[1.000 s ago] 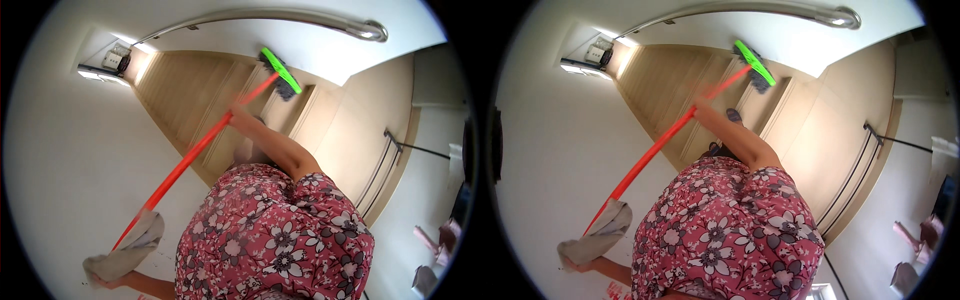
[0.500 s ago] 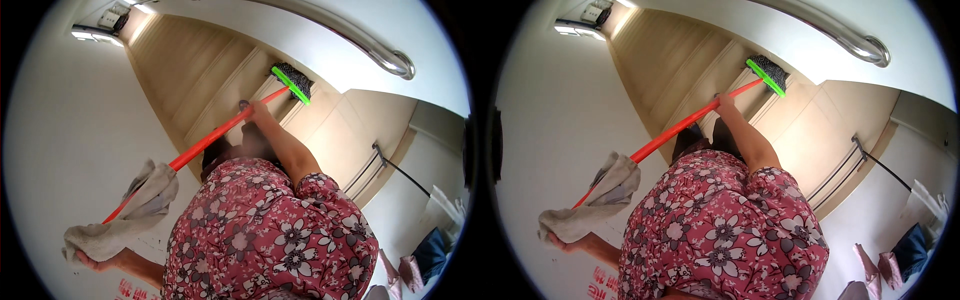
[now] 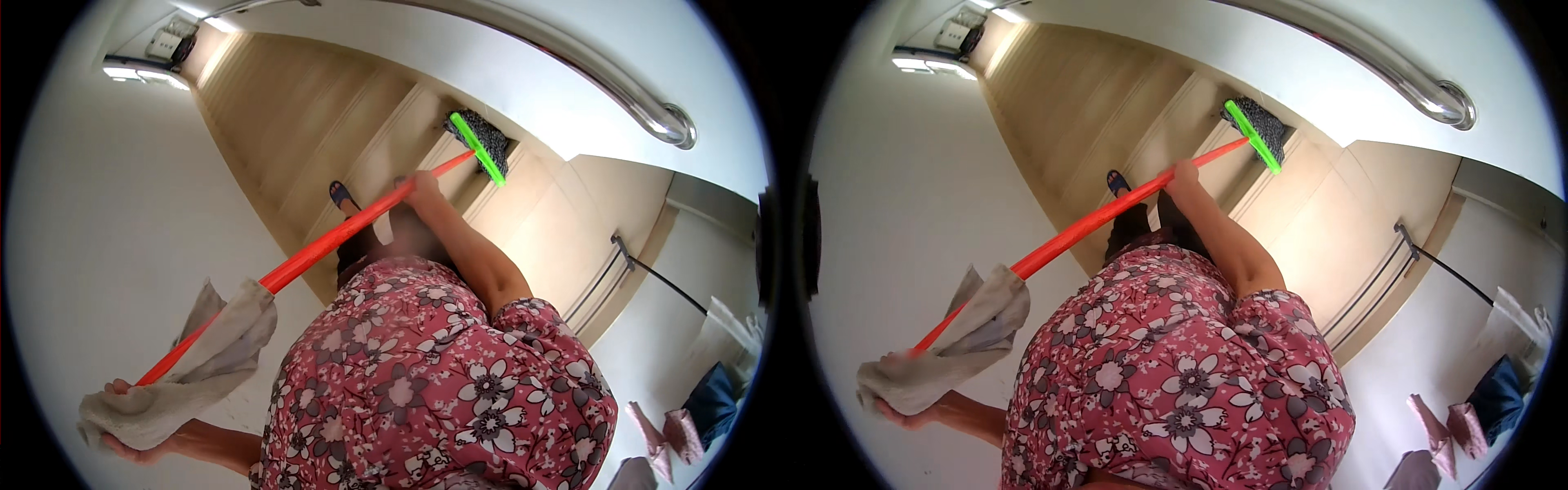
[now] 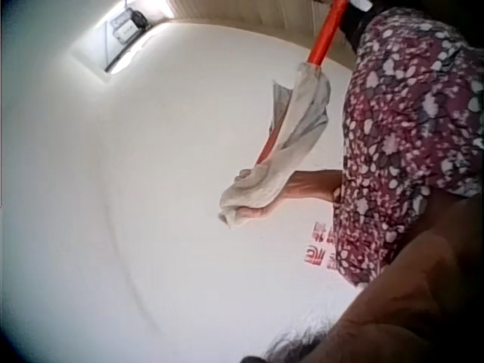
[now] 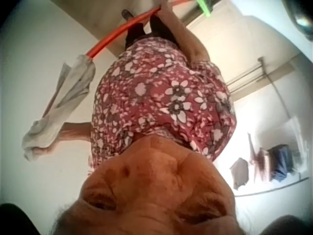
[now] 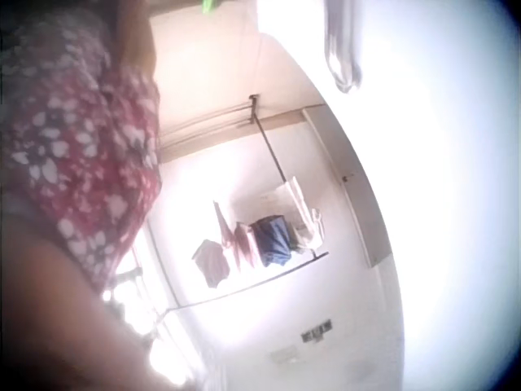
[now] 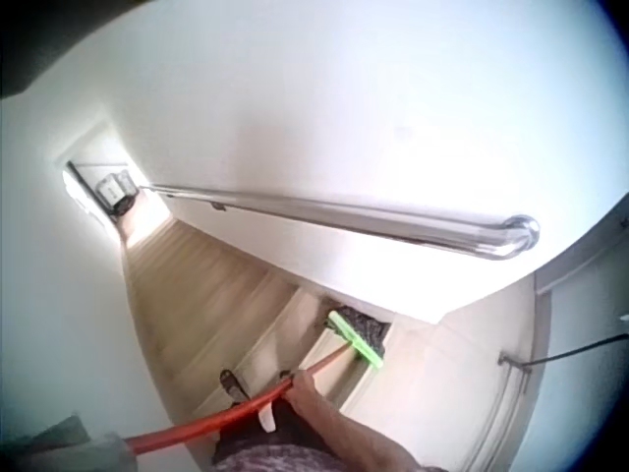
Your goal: The person wipes down window bars and a handrail with a cloth and sweeps the stairs with a broom.
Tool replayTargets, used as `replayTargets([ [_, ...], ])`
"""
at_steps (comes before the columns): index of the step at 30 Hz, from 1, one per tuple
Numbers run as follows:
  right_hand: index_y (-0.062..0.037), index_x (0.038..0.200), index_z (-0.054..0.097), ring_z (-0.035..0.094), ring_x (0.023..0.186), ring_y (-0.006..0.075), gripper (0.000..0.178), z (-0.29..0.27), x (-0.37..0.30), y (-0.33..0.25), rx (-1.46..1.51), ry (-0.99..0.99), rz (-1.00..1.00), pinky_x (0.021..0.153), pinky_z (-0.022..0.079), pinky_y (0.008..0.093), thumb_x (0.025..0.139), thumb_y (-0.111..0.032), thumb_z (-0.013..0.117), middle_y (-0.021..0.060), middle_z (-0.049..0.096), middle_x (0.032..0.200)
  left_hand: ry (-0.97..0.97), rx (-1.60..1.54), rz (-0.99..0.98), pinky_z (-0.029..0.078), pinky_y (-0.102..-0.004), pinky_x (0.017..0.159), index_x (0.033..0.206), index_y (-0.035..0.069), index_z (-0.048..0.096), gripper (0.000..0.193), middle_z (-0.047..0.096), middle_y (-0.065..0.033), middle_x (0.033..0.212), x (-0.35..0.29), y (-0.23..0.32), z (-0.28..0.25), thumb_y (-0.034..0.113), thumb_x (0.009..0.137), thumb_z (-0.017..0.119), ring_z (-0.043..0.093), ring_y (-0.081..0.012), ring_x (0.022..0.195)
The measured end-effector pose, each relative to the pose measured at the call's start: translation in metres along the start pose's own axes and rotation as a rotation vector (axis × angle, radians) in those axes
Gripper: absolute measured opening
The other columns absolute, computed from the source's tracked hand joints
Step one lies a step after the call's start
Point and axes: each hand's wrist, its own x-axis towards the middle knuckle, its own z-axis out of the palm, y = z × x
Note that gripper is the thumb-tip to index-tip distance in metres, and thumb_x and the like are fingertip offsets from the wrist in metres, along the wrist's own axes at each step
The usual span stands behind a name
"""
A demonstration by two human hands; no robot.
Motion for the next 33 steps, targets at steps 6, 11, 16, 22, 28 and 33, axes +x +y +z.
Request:
replayTargets([
  [6, -0.0025, 0.072, 0.034, 0.039, 0.048, 0.0255, 0.01, -0.017, -0.012, 0.008, 0.033, 0.076, -0.009, 0.043, 0.036, 0.0375, 0.063, 0.003, 0.036, 0.0117, 0.034, 0.061, -0.403, -0.121, 0.119, 0.045, -0.0389, 0.069, 0.104, -0.004, 0.045, 0.043, 0.053, -0.0216, 0.089, 0.029, -0.013, -0.018, 0.029, 0.077, 0.04, 0.054, -0.0307, 0.08],
  [11, -0.0037, 0.077, 0.033, 0.039, 0.046, 0.0246, 0.01, -0.046, -0.006, -0.001, 0.093, 0.102, -0.041, 0.042, 0.037, 0.036, 0.068, 0.0, 0.036, 0.0108, 0.036, 0.058, -0.098, 0.598, 0.814, 0.047, -0.0389, 0.064, 0.106, -0.004, 0.044, 0.039, 0.054, -0.023, 0.088, 0.0, -0.015, 0.011, 0.026, 0.081, 0.039, 0.056, -0.0304, 0.073],
  [16, -0.005, 0.072, 0.035, 0.041, 0.046, 0.0242, 0.006, -0.021, -0.006, 0.002, 0.086, 0.058, 0.018, 0.045, 0.04, 0.0363, 0.07, -0.003, 0.041, 0.0104, 0.038, 0.056, -0.583, -0.158, 0.624, 0.049, -0.0429, 0.06, 0.108, -0.003, 0.043, 0.036, 0.053, -0.0267, 0.09, 0.037, 0.007, -0.014, 0.023, 0.083, 0.039, 0.057, -0.0326, 0.074],
  [22, -0.0003, 0.081, 0.04, 0.045, 0.062, 0.0251, 0.011, 0.0, 0.0, -0.007, -0.058, -0.015, 0.014, 0.052, 0.042, 0.0407, 0.07, -0.001, 0.042, 0.0122, 0.042, 0.073, -0.239, -0.125, 0.476, 0.042, -0.0269, 0.033, 0.087, 0.011, 0.049, 0.021, 0.053, -0.0018, 0.068, -0.014, 0.048, 0.025, 0.03, 0.08, 0.046, 0.05, -0.0151, 0.042],
  [28, -0.0001, 0.08, 0.04, 0.045, 0.063, 0.0251, 0.008, 0.008, 0.0, -0.026, -0.461, -0.371, -0.239, 0.054, 0.042, 0.0433, 0.072, -0.001, 0.043, 0.0119, 0.04, 0.073, 0.145, 0.082, 0.615, 0.039, -0.0238, 0.04, 0.083, 0.004, 0.047, 0.019, 0.048, -0.0043, 0.061, -0.003, 0.021, -0.002, 0.021, 0.074, 0.046, 0.046, -0.0141, 0.044],
  [33, -0.001, 0.077, 0.042, 0.047, 0.063, 0.0232, 0.005, 0.046, -0.006, -0.046, 0.04, -0.063, 0.032, 0.057, 0.043, 0.0403, 0.073, -0.003, 0.044, 0.0115, 0.045, 0.07, 0.378, 0.052, 1.055, 0.028, -0.0209, 0.039, 0.057, 0.004, 0.039, 0.014, 0.039, -0.0006, 0.058, -0.036, -0.019, 0.047, 0.005, 0.06, 0.052, 0.034, -0.0106, 0.043],
])
